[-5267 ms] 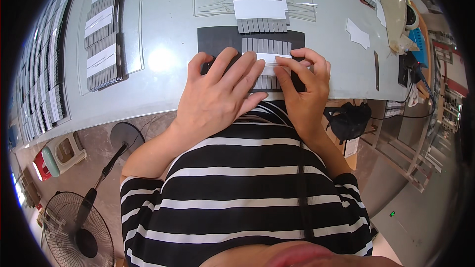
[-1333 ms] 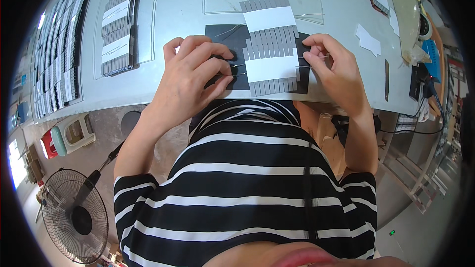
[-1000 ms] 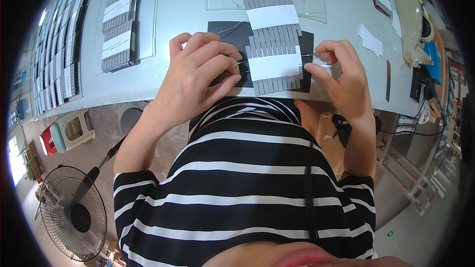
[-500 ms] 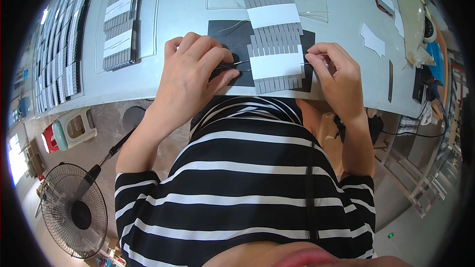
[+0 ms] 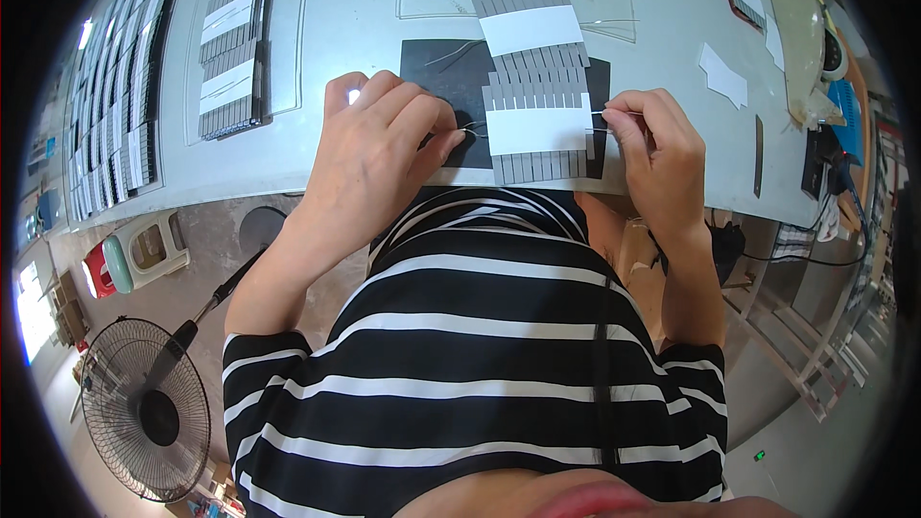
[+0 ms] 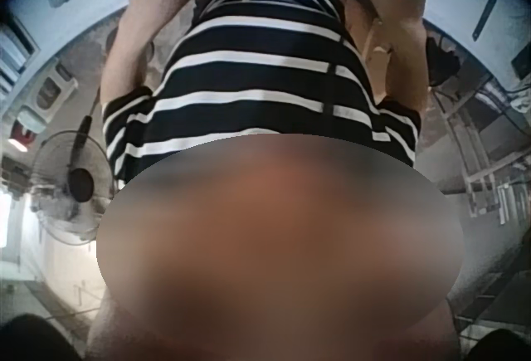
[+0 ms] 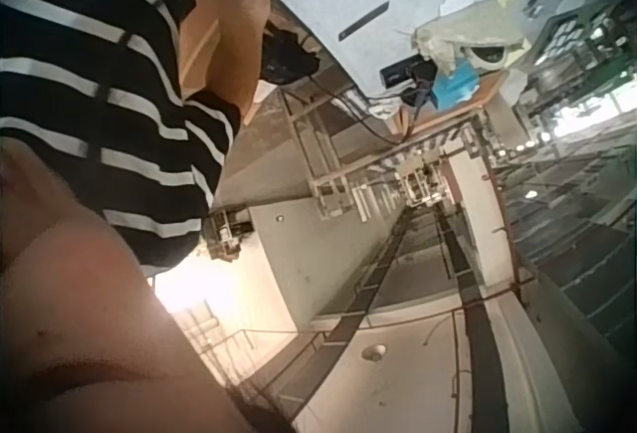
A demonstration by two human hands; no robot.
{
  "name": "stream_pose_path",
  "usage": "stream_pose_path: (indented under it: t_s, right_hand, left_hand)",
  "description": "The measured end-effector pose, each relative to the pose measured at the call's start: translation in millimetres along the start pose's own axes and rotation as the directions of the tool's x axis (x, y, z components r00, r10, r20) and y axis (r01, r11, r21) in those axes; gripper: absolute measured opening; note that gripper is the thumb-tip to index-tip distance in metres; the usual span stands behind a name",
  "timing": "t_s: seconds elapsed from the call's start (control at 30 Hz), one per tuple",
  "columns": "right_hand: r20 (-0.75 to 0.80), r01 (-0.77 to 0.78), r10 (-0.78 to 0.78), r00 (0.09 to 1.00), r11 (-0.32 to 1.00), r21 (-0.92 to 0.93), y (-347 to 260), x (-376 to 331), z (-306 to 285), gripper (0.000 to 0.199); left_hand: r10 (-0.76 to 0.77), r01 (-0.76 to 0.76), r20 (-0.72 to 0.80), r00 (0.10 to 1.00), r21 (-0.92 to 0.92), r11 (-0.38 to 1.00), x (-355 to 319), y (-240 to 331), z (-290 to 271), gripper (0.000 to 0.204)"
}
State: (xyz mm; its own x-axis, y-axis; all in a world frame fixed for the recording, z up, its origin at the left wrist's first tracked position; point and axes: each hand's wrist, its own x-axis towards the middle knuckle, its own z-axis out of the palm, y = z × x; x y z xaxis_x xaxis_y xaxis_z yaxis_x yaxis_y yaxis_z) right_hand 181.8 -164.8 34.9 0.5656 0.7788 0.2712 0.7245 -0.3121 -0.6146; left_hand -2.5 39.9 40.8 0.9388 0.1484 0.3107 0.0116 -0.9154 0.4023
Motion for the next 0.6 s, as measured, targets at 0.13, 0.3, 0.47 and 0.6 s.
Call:
stream_pose_path:
  t_s: [0.13,0.3,0.47,0.6]
  right_hand:
    - [0.012,-0.041,0.041,0.999,0.999,0.028,-5,0,-7,0.005]
    - [-0.027,0.000,0.001,1.000,1.000,0.018,-5,11,-18,0.004]
    - [-0.062,0.067,-0.065,0.996,0.997,0.025,3,49,-24,0.005]
    - [-0.001,0.068,-0.068,0.998,0.998,0.004,17,84,-16,0.009]
  left_hand:
    - [0.022,-0.022,-0.010,1.000,-0.012,1.000,1,3,-3,0.013]
    - [0.061,-0.060,-0.051,0.997,0.031,0.998,11,1,-7,0.015]
    - [0.160,-0.141,-0.123,0.979,0.155,0.978,43,-24,-12,0.016]
    - [0.184,-0.146,-0.152,0.971,0.234,0.961,68,-49,-9,0.011]
